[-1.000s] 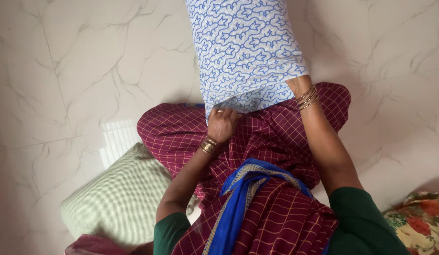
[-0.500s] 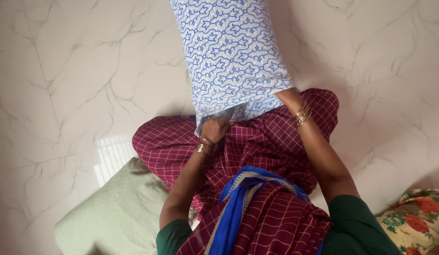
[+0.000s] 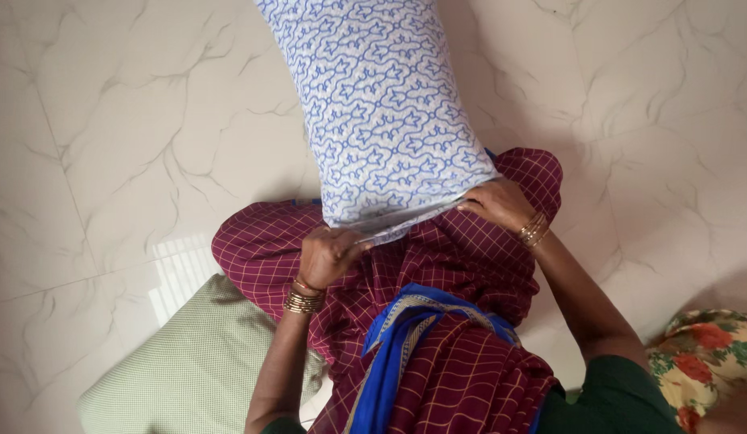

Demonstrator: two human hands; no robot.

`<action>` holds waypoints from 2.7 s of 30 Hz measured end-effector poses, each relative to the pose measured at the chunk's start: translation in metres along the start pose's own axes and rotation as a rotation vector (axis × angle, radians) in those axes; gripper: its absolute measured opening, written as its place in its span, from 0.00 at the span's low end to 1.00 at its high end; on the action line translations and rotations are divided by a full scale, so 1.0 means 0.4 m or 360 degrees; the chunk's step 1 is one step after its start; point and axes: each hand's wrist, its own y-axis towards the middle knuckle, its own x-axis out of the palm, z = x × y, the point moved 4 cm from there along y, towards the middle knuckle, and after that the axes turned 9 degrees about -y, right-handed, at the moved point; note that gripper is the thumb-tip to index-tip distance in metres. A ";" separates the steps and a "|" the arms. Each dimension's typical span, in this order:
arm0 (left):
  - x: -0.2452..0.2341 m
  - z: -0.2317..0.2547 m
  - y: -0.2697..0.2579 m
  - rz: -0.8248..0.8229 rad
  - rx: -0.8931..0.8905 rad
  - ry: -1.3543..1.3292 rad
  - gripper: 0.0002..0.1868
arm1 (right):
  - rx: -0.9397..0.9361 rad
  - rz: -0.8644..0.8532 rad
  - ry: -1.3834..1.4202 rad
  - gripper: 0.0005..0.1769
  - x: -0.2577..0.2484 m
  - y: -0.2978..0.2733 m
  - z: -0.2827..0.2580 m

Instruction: The person sits on the floor and puts a blue patterned pillowcase onto a white pillow, smoothing it out. They then repeat the process with a green patterned pillowcase on another white pillow, ensuring the covers are properly fitted.

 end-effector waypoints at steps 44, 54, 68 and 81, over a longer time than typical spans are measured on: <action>0.191 0.265 0.156 -0.0516 0.0110 -0.0251 0.25 | 0.0127 0.0943 0.1556 0.10 -0.156 -0.162 -0.058; 0.132 0.037 0.092 -0.0040 -0.0666 -0.0971 0.07 | 0.0270 0.0872 0.1514 0.11 -0.086 -0.170 -0.026; 0.163 -0.001 0.169 0.0177 -0.0941 -0.0578 0.07 | 0.0496 0.0388 0.2862 0.42 0.071 -0.049 0.010; 0.313 -0.282 0.179 0.0457 -0.0508 -0.0583 0.09 | -0.1137 0.1288 -0.0471 0.21 -0.449 0.305 -0.428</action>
